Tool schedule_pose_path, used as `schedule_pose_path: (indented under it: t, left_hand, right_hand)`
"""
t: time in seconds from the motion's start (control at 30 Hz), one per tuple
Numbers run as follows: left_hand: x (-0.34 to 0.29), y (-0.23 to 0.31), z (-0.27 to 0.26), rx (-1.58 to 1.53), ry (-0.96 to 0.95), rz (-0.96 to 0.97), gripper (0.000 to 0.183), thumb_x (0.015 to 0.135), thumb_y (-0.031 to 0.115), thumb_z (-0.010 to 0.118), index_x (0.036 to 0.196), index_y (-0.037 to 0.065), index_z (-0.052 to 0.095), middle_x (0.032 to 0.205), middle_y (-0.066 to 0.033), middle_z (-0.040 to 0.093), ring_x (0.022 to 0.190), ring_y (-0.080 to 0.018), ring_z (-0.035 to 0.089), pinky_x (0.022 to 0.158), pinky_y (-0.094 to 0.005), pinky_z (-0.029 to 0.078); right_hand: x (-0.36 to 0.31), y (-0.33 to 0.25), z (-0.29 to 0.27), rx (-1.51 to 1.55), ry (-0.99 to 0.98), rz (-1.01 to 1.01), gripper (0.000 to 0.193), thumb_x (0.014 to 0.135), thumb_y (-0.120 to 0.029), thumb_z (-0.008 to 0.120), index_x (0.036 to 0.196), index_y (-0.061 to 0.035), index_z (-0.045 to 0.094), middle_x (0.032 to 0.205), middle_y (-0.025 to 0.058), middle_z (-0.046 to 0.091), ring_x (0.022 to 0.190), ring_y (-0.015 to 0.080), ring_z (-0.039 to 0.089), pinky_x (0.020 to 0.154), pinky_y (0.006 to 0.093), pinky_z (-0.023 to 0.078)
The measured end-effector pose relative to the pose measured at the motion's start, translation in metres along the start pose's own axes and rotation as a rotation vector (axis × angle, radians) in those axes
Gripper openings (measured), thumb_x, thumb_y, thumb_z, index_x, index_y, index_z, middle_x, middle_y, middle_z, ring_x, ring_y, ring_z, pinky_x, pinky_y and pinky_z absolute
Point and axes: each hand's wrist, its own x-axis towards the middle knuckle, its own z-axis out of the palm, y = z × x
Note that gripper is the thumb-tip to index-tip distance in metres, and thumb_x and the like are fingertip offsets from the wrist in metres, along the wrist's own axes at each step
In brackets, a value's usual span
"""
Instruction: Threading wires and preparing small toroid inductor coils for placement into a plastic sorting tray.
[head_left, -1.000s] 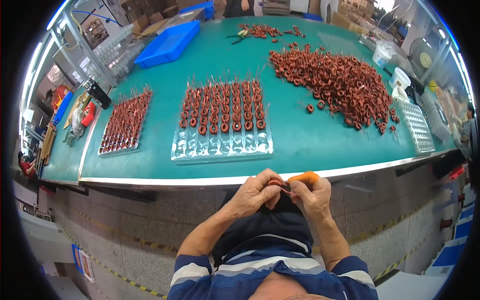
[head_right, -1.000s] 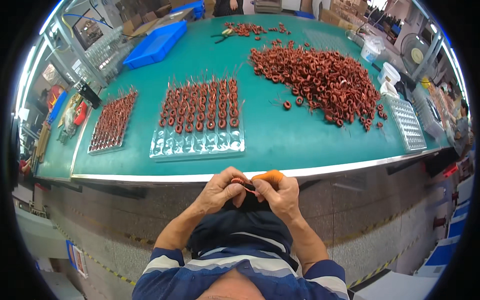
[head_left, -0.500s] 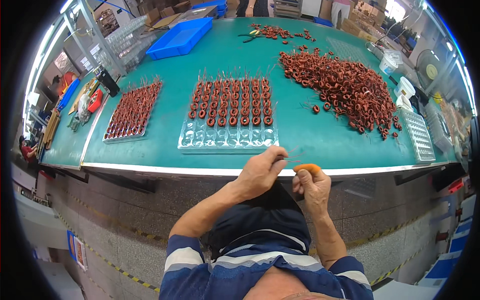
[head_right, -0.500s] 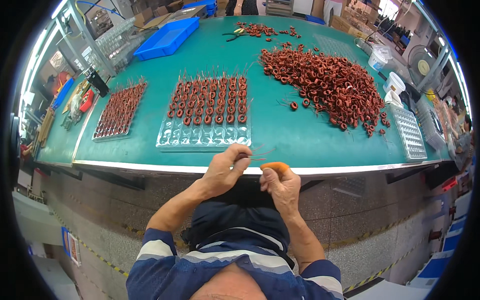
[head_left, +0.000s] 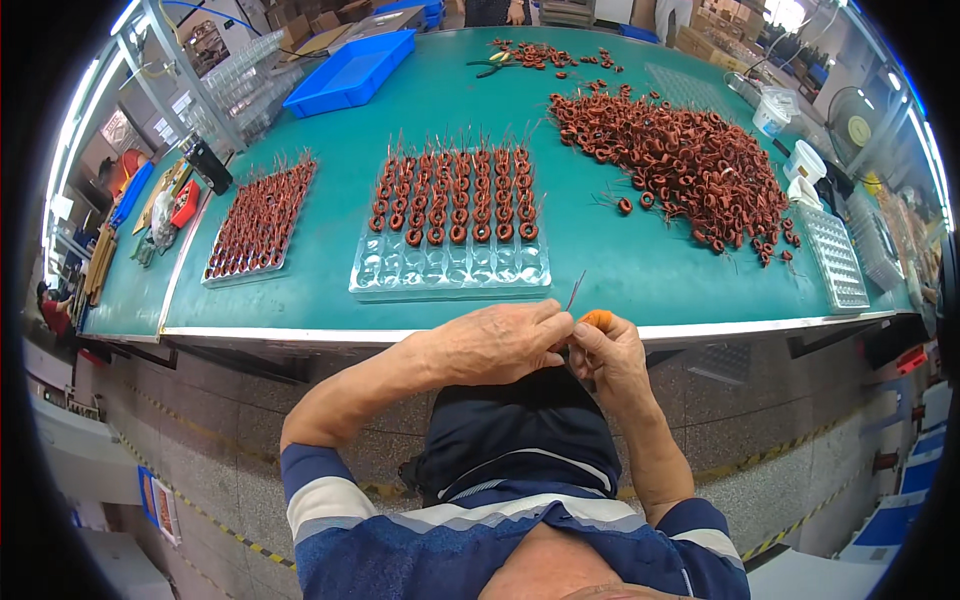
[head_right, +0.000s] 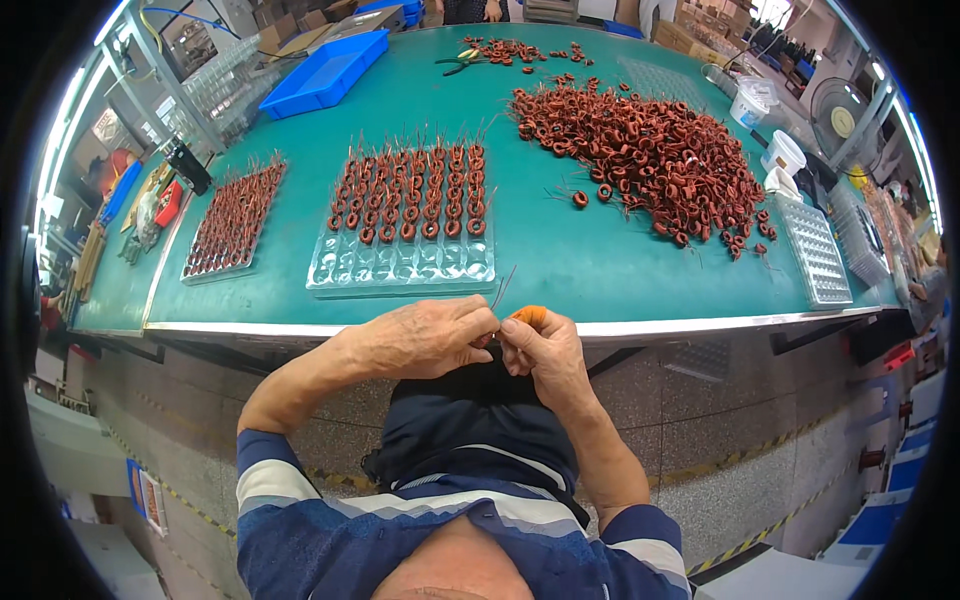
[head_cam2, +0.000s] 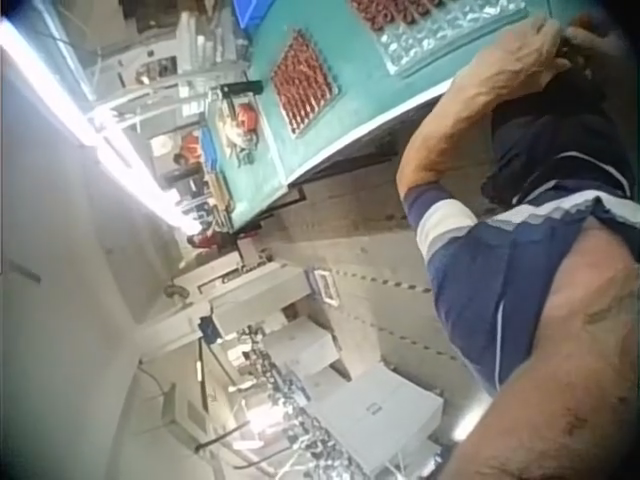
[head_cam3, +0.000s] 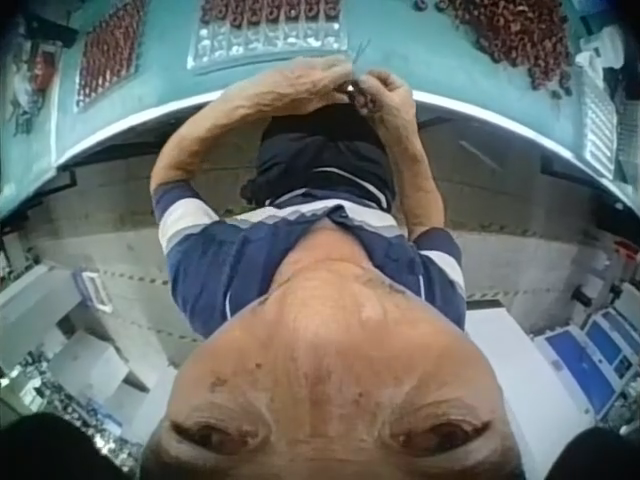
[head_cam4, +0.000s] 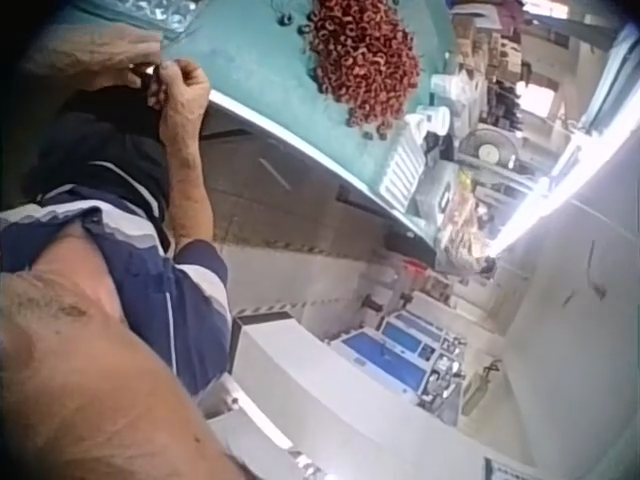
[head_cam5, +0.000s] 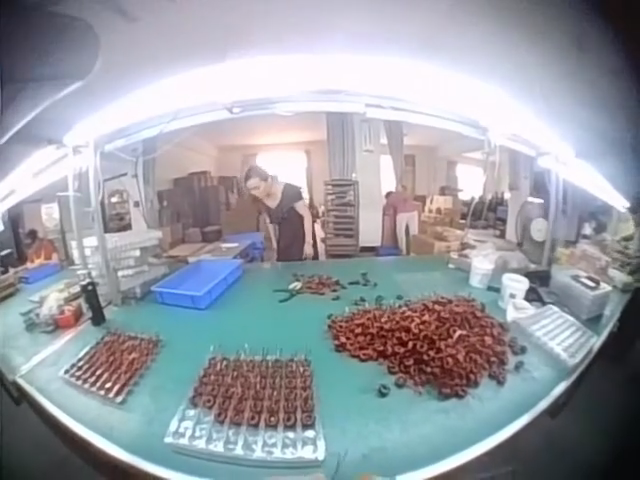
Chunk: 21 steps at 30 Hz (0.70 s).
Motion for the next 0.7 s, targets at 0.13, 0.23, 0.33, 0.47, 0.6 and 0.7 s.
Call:
schedule_pose_path:
  t: [0.13,0.23,0.33,0.47,0.6,0.7]
  left_hand:
    - [0.004,-0.001,0.011,0.034,0.058,-0.121,0.029,0.086,0.021,0.066,0.101,0.003,0.050,0.091,-0.0146,0.056,0.085,-0.0352,0.059,0.073,-0.0397,0.048]
    - [0.007,-0.007,0.017,-0.146,0.239,-0.309,0.032,0.081,0.018,0.073,0.100,0.002,0.052,0.086,-0.0112,0.056,0.077,-0.0259,0.060,0.069,-0.0343,0.049]
    - [0.008,-0.009,0.030,-0.993,0.482,-0.093,0.025,0.094,0.015,0.058,0.110,0.000,0.046,0.088,-0.0069,0.055,0.073,-0.0139,0.056,0.068,-0.0256,0.048]
    - [0.013,-0.014,0.045,-1.212,0.545,0.025,0.025,0.099,0.018,0.049,0.116,0.001,0.041,0.092,-0.0098,0.054,0.077,-0.0156,0.058,0.069,-0.0281,0.050]
    - [0.006,-0.017,0.050,-1.108,0.540,-0.125,0.029,0.100,0.012,0.041,0.127,0.002,0.033,0.088,-0.0087,0.052,0.072,-0.0140,0.054,0.066,-0.0258,0.047]
    - [0.008,-0.012,0.051,-1.085,0.566,-0.180,0.036,0.098,0.010,0.043,0.131,0.000,0.031,0.083,-0.0064,0.052,0.069,-0.0114,0.051,0.065,-0.0238,0.044]
  right_hand:
    - [-0.010,0.004,0.011,-0.394,0.232,-0.282,0.014,0.088,-0.012,0.065,0.081,-0.0005,0.064,0.060,0.0005,0.057,0.051,0.0046,0.050,0.046,0.0190,0.036]
    - [-0.004,-0.004,0.026,-0.704,0.359,-0.597,0.007,0.084,-0.005,0.065,0.082,0.0016,0.066,0.064,0.0011,0.062,0.059,0.0037,0.052,0.053,0.0215,0.042]
    - [0.009,-0.021,0.029,-0.291,0.296,-0.376,0.018,0.086,-0.014,0.066,0.075,0.0001,0.063,0.058,-0.0014,0.056,0.050,0.0043,0.047,0.046,0.0197,0.035]
    - [0.023,-0.019,0.014,-0.182,0.147,-0.367,0.016,0.086,-0.015,0.068,0.079,-0.0012,0.064,0.059,-0.0014,0.056,0.051,0.0041,0.048,0.046,0.0186,0.035]
    - [0.023,-0.016,0.013,-0.280,0.166,-0.254,0.022,0.084,-0.018,0.071,0.094,0.0005,0.063,0.077,0.0043,0.066,0.064,0.0067,0.055,0.057,0.0204,0.042]
    - [0.020,-0.005,0.011,-0.199,0.127,-0.267,0.032,0.084,-0.019,0.072,0.105,0.0022,0.059,0.086,0.0065,0.067,0.073,0.0094,0.059,0.065,0.0231,0.046]
